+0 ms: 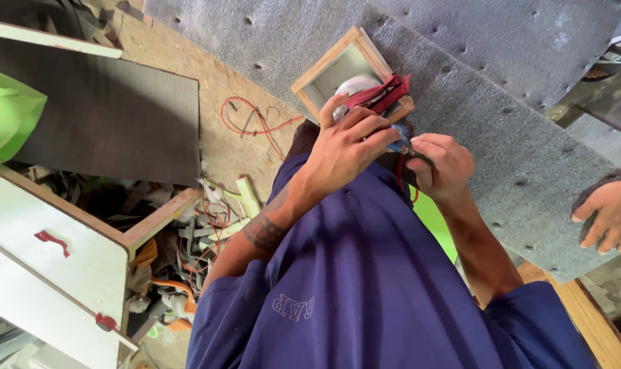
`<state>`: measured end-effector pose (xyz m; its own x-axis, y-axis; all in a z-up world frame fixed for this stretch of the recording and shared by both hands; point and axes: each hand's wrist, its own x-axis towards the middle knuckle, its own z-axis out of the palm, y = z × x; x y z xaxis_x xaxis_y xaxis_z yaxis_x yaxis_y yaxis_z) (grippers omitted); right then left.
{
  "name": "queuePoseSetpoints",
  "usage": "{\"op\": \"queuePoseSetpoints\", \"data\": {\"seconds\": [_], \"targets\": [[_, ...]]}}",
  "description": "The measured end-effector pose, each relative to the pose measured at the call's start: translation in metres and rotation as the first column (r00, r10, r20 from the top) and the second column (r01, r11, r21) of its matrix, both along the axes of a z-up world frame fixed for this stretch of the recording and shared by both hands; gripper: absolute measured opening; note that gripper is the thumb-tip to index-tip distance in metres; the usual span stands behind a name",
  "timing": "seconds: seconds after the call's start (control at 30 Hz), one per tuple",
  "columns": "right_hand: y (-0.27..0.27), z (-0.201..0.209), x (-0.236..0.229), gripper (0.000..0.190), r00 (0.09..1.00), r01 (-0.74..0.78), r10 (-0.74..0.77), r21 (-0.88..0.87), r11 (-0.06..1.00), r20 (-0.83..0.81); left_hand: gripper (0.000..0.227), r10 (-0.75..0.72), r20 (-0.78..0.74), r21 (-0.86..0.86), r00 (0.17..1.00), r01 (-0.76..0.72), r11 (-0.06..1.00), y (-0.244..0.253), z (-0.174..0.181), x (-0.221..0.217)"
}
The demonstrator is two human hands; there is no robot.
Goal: The person works on reupholstering a small rectangular furniture component by securing red fabric straps around it and using an air-powered tool to attach foam and fabric layers.
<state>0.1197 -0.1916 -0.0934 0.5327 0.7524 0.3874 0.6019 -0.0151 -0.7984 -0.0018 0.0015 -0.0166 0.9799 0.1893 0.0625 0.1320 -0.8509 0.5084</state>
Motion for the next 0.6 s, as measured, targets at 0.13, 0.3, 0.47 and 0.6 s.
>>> {"op": "queuePoseSetpoints", "data": {"seconds": [0.13,0.3,0.47,0.6], "targets": [[0.001,0.003,0.004,0.033,0.999,-0.041,0.039,0.06,0.997,0.03,0.021,-0.007,0.012,0.006,1.0,0.006,1.0,0.0,0.0,0.0],[0.006,0.014,0.009,0.026,0.994,-0.018,0.029,-0.101,0.995,0.102,0.022,0.0,0.019,0.009,1.0,0.0,1.0,-0.001,-0.001,0.0],[0.013,0.01,0.011,0.042,0.993,-0.086,0.082,0.049,0.995,0.083,0.022,0.002,0.034,0.079,0.999,-0.005,0.997,0.001,-0.002,0.002],[0.011,0.011,0.008,0.033,0.993,-0.083,0.085,-0.022,0.996,0.077,0.024,0.033,0.058,0.029,0.998,-0.035,0.999,-0.004,-0.004,-0.001]]}}
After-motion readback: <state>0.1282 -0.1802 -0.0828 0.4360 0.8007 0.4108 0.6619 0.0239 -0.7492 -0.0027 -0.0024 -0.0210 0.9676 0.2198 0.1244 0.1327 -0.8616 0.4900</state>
